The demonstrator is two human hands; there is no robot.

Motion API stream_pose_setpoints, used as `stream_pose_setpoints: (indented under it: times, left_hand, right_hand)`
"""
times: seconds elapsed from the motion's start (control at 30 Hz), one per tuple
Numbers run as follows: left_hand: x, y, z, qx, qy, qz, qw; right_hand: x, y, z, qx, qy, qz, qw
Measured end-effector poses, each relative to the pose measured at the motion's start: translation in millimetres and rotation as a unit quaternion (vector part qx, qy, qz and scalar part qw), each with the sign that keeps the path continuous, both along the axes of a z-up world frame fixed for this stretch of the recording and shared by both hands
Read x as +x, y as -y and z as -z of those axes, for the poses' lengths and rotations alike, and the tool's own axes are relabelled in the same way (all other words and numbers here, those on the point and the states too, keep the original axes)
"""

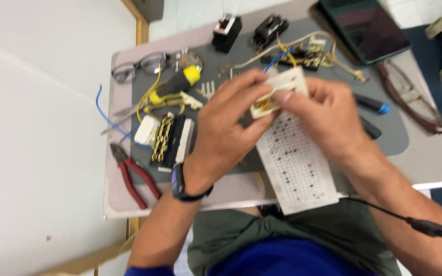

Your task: The person uses a soldering iron to attach wires to a white electrical socket component. They then place the socket onto a perforated board and continue soldering the connections. The person handles the socket, wires, and board throughout the process.

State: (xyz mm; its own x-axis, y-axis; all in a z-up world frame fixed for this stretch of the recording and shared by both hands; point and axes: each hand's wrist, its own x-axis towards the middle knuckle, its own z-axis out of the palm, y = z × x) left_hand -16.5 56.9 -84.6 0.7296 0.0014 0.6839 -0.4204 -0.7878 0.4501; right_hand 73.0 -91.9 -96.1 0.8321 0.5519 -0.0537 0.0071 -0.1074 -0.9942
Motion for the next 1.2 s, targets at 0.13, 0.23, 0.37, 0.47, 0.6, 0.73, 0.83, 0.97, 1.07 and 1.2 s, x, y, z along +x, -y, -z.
stream_pose_setpoints:
  times: [0.13,0.23,0.37,0.47,0.6,0.73,0.83,0.97,1.07,1.2]
  left_hand:
    - [9,-12,8,-0.012,-0.092,0.051,0.994]
    - [0,-28,-39,-0.032,-0.166,0.101,0.980]
    - [-19,-59,-73,0.011,-0.041,-0.133,0.990]
    - [-26,-81,-72,0.013,-0.045,-0.141,0.989]
    - [-16,-106,-22,0.139,-0.148,-0.061,0.977]
    - [-11,-113,7,0.206,-0.256,-0.072,0.942]
    - [-16,-106,6,0.217,-0.265,-0.017,0.939]
    - [-26,-80,19,0.208,-0.349,-0.007,0.914]
    - [-33,-62,34,0.212,-0.451,-0.093,0.862]
    - [-40,-55,51,0.178,-0.396,-0.120,0.893]
  right_hand:
    - [3,8,8,0.015,-0.021,0.078,0.997]
    - [5,33,21,0.051,-0.026,0.136,0.989]
    - [-10,56,47,0.087,-0.050,0.155,0.983]
    - [-18,67,62,0.049,-0.057,0.143,0.987]
    - [-27,71,74,0.060,-0.090,0.124,0.986]
    - [-34,63,54,0.067,-0.110,0.103,0.986]
    - [-31,67,65,0.056,-0.096,0.102,0.989]
    - [-31,67,69,0.032,-0.092,0.108,0.989]
    - [-30,65,71,0.037,-0.086,0.111,0.989]
    - [-24,61,77,0.051,-0.081,0.110,0.989]
